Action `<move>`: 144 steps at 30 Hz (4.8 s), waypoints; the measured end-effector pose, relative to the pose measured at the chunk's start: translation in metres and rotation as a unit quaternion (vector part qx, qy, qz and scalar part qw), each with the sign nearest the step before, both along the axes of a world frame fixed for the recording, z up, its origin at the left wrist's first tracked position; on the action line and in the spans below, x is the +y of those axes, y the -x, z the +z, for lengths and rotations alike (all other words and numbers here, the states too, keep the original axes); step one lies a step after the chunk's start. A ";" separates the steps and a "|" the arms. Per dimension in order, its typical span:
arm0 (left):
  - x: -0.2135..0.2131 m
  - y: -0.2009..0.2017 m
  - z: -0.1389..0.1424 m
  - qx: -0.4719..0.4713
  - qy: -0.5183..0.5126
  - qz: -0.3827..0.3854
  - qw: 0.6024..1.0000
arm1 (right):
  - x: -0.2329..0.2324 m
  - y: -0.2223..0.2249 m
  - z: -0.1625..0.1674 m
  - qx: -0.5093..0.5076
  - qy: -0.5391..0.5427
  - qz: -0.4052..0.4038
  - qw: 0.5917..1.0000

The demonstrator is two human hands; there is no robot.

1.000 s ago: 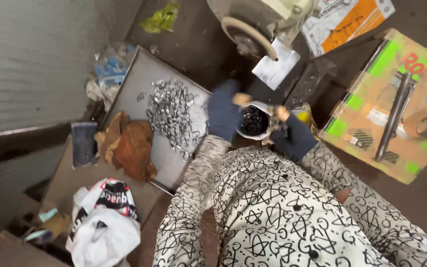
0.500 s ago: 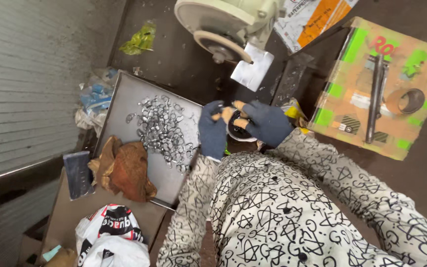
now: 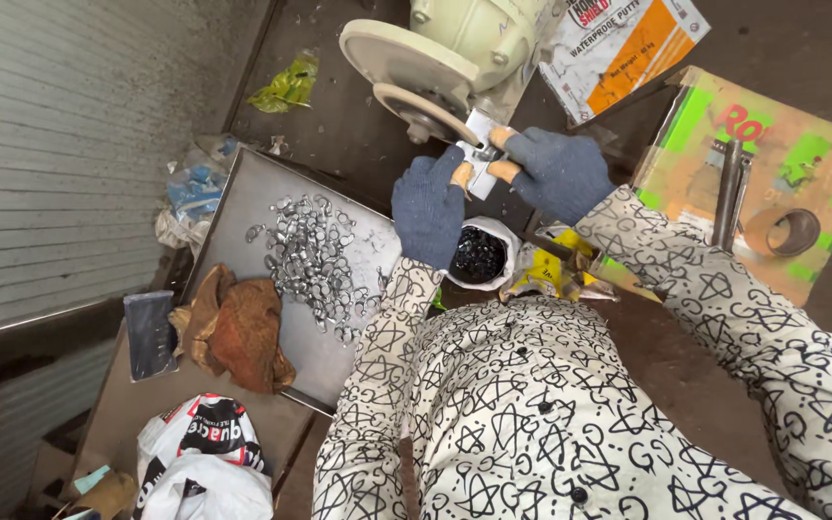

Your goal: The person holds small metal pieces against a spinning bench grinder, producing sparks as they grind each piece, then places the ground pieces onto a metal tray and occasionally dips pieces into a small container. They repeat this grinding cycle one piece at a time throughout the episode.

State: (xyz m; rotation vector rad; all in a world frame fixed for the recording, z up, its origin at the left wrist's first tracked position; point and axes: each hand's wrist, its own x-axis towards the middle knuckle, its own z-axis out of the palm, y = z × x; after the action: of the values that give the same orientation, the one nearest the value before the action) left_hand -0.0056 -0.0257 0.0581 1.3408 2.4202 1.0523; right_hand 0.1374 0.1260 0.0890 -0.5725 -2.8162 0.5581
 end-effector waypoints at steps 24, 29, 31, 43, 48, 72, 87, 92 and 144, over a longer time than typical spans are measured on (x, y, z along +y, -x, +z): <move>0.027 -0.001 -0.047 0.165 0.157 -0.006 0.974 | 0.076 0.033 -0.016 0.026 0.013 0.260 0.965; 0.020 -0.011 -0.047 0.175 0.097 -0.001 0.980 | 0.086 0.053 -0.008 0.025 -0.034 0.308 0.951; 0.020 -0.009 -0.041 0.154 0.096 -0.004 0.983 | 0.073 0.047 -0.004 0.005 -0.026 0.260 0.965; -0.114 0.053 -0.069 0.113 0.113 0.055 0.986 | -0.118 -0.040 -0.126 0.116 0.686 -0.401 0.596; -0.148 0.105 -0.099 0.225 0.245 -0.058 0.941 | -0.147 -0.016 -0.117 -0.069 0.377 -0.359 0.851; -0.005 -0.013 0.001 0.100 0.034 -0.009 0.994 | -0.001 -0.006 0.003 0.048 0.015 0.021 0.999; 0.021 0.000 -0.061 0.205 0.120 -0.025 0.971 | 0.076 0.043 -0.011 0.053 0.022 0.276 0.959; 0.015 0.000 -0.051 0.168 0.107 -0.046 0.979 | 0.044 0.029 -0.008 0.020 0.017 0.143 0.989; 0.006 -0.018 -0.033 0.113 0.100 -0.089 0.985 | -0.004 0.000 -0.027 0.189 0.264 -0.043 0.945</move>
State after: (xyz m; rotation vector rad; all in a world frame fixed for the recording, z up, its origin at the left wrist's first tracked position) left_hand 0.0128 -0.0193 0.0250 1.6444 2.4222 0.6246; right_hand 0.1370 0.1220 0.0622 -0.5941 -2.2617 1.2697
